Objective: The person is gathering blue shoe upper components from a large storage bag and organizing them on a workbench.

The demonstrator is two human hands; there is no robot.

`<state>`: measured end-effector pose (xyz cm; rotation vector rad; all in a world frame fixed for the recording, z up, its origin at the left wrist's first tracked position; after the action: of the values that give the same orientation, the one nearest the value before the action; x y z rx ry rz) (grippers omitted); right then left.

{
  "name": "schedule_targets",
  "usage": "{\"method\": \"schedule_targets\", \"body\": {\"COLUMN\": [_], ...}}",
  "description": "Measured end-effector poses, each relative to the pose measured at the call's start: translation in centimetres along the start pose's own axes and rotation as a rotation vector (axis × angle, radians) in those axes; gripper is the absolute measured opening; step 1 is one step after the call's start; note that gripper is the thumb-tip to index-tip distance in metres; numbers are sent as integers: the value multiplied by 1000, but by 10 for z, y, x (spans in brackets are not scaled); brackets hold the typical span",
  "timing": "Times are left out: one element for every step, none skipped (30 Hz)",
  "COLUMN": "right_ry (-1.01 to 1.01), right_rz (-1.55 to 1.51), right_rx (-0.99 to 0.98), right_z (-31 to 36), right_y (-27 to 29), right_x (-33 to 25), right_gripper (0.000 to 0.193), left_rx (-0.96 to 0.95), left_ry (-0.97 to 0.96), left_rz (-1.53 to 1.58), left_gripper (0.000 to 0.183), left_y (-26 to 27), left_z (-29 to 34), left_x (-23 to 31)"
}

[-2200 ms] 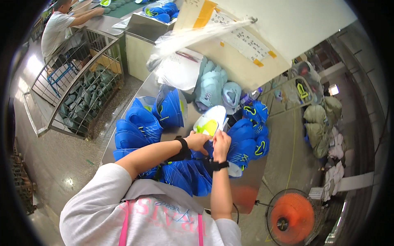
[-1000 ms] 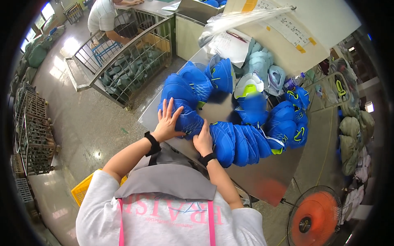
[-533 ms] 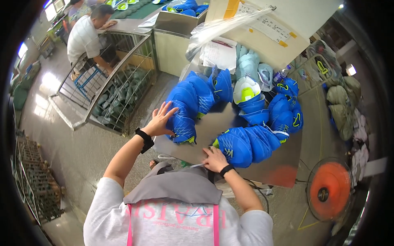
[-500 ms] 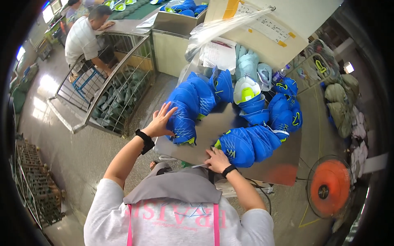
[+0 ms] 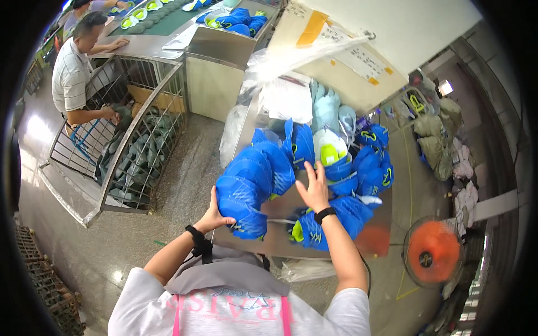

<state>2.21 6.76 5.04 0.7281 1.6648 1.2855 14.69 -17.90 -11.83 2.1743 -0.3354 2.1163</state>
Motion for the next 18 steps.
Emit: {"method": "schedule_targets", "body": {"right_ry": [-22, -24, -2, 32, 64, 7, 10, -3, -17, -16, -28, -57, -89, -116, -129, -94, -63, 39], "right_rz": [84, 99, 65, -31, -127, -74, -59, -40, -10, -15, 75, 94, 116, 124, 96, 65, 36, -85], "right_rx": [65, 82, 105, -30, -166, -328, -461, -572, -685, -806, -876, -825, -774, -791, -793, -756, -720, -612], "right_z": [-21, -44, -72, -99, -122, -140, -154, -167, -180, -190, -199, -203, -205, -202, -196, -190, -182, -174], "right_y": [5, 8, 5, -16, -37, -63, -78, -91, -99, -102, -110, -107, -102, -110, -110, -111, -110, -100], "right_x": [13, 26, 24, 36, 48, 43, 20, 17, 15, 10, 24, 24, 23, 30, 35, 41, 48, 42], "right_gripper": [63, 67, 62, 61, 60, 63, 68, 68, 68, 76, 88, 88, 88, 93, 88, 82, 77, 68], "left_rx": [-38, -43, -17, -33, -51, -70, -109, -140, -170, -159, -123, -77, -70, -100, -135, -135, -145, -142], "left_ry": [8, 29, 36, 41, 47, 5, 31, 18, 0, 23, 10, 0, 16, 61, 96, 112, 115, 84], "left_rz": [55, 79, -36, -91, -145, -282, -383, -355, -318, -312, -190, -70, -56, -110, -163, -176, -154, -140], "left_gripper": [138, 138, 138, 138, 138, 137, 137, 138, 139, 139, 139, 140, 140, 141, 141, 141, 141, 140], "left_y": [-4, -8, -2, -6, -9, -8, -8, -11, -15, -16, -16, -12, -10, -13, -14, -14, -12, -7], "left_z": [-3, -6, -1, -3, -8, -11, -12, -18, -24, -28, -35, -39, -39, -37, -41, -43, -47, -47], "left_x": [4, 8, -5, 1, 6, 17, 25, 25, 23, 13, 4, 2, -1, -7, -6, -2, -6, -5]}}
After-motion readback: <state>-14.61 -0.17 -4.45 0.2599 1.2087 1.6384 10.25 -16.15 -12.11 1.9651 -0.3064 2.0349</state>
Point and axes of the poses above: each hand's wrist, its own z-axis away from the middle knuckle, its own y-axis out of the back of the hand, x = y × z, the point moved 9 cm from there along -z, towards the middle knuckle, and after that the axes turned 10 degrees about -x, right-handed, at the moved point
